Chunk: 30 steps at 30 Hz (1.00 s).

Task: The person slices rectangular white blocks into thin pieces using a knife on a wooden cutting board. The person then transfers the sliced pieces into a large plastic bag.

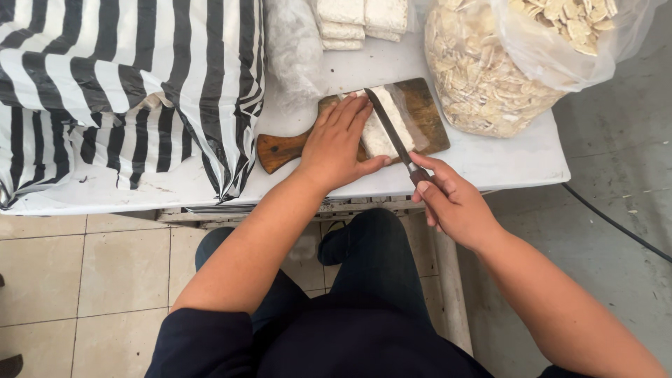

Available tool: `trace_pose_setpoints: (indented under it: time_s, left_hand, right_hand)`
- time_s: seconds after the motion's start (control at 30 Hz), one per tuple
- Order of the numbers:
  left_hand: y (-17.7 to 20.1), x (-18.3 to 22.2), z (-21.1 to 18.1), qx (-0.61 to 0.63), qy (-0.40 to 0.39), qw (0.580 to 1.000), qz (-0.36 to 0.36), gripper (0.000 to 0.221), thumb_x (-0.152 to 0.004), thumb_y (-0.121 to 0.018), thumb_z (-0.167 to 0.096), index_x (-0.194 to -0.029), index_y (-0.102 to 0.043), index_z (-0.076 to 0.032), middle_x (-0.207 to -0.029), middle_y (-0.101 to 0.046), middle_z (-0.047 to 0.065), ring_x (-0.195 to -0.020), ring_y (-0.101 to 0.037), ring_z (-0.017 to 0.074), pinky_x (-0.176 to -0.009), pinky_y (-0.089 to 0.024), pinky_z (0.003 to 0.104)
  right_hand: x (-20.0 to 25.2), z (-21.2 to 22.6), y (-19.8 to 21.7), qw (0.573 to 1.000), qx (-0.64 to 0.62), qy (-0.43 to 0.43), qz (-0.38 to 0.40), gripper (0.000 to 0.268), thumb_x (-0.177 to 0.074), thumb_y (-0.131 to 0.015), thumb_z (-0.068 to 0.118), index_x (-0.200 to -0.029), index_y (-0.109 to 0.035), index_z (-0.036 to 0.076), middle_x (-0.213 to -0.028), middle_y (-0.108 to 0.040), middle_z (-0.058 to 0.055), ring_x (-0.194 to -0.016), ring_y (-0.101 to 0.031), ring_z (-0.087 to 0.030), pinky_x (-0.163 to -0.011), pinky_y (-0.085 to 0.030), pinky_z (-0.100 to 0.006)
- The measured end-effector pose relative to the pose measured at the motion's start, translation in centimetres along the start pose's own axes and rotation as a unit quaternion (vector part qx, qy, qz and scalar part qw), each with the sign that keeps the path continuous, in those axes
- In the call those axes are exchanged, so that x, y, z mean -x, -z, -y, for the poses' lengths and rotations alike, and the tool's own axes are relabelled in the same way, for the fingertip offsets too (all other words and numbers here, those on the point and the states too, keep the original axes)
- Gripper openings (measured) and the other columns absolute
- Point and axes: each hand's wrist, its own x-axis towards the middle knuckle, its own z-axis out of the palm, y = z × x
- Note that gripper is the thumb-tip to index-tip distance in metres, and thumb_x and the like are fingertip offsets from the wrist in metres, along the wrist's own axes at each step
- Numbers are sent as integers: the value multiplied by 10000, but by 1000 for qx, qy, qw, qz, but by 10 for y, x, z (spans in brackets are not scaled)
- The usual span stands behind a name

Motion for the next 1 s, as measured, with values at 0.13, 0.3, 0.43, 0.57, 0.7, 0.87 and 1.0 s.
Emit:
trace_pose_setpoints:
  time_s: [0.13, 0.3, 0.43, 0.57, 0.7, 0.87, 1.0]
  left_hand:
    - [-1, -2, 0, -6, -3, 1000, -2, 975, -833, -708, -633, -1475, -445, 52, -1573, -384, 174, -1513, -267, 316, -1236, -183, 484]
    - [-1, 0, -1, 17, 2, 1000, -13, 989, -797, -758, -578, -1471, -401, 52, -1554, -371, 219, -1492, -283, 346, -1230, -199, 493]
    - [-1, 6, 3, 98, 24, 989, -104, 831, -843, -767, -391, -1463, -409, 32, -1536, -406, 234, -1470, -342, 406, -1233, -266, 493]
    - [-2, 11, 7, 120, 21, 985, -125, 668, -905, -723, -319, -1428, -465, 7, -1529, -445, 204, -1457, -410, 397, -1248, -308, 488]
    - [-4, 9, 5, 30, -33, 994, -101, 642, -931, -699, -354, -1418, -508, 17, -1513, -456, 196, -1454, -393, 389, -1228, -264, 519]
    - [0, 6, 2, 18, -33, 997, -70, 640, -943, -648, -388, -1428, -529, 13, -1528, -467, 183, -1457, -386, 347, -1236, -250, 508]
    - [1, 5, 1, 3, -39, 998, -56, 737, -915, -673, -482, -1425, -520, 28, -1506, -463, 208, -1444, -374, 361, -1215, -232, 519]
  right_hand:
    - [-2, 2, 0, 1000, 29, -13, -2, 512, -1017, -474, 147, -1524, -440, 210, -899, -611, -25, -538, -512, -72, -460, -437, -218]
    - [-4, 4, -1, 997, 68, -29, -6, 477, -1025, -470, 158, -1499, -418, 190, -884, -616, -36, -527, -515, -85, -475, -446, -235]
    - [-5, 5, -4, 996, 85, -37, -5, 459, -1029, -456, 161, -1486, -414, 186, -870, -616, -35, -518, -515, -99, -495, -460, -257]
    - [-4, 5, -9, 993, 116, -26, -15, 457, -1035, -455, 171, -1489, -412, 192, -853, -612, -34, -543, -530, -104, -531, -490, -270]
    - [-3, 10, -10, 992, 121, -40, -19, 458, -1035, -459, 179, -1490, -414, 196, -850, -611, -35, -553, -530, -114, -542, -493, -280]
    - [-3, 16, -10, 991, 123, -52, -27, 438, -1028, -467, 181, -1464, -423, 167, -850, -623, -36, -556, -541, -120, -541, -493, -286]
    - [-5, 21, -9, 988, 138, -56, -31, 402, -1024, -477, 184, -1422, -432, 144, -846, -630, -39, -565, -558, -130, -540, -500, -297]
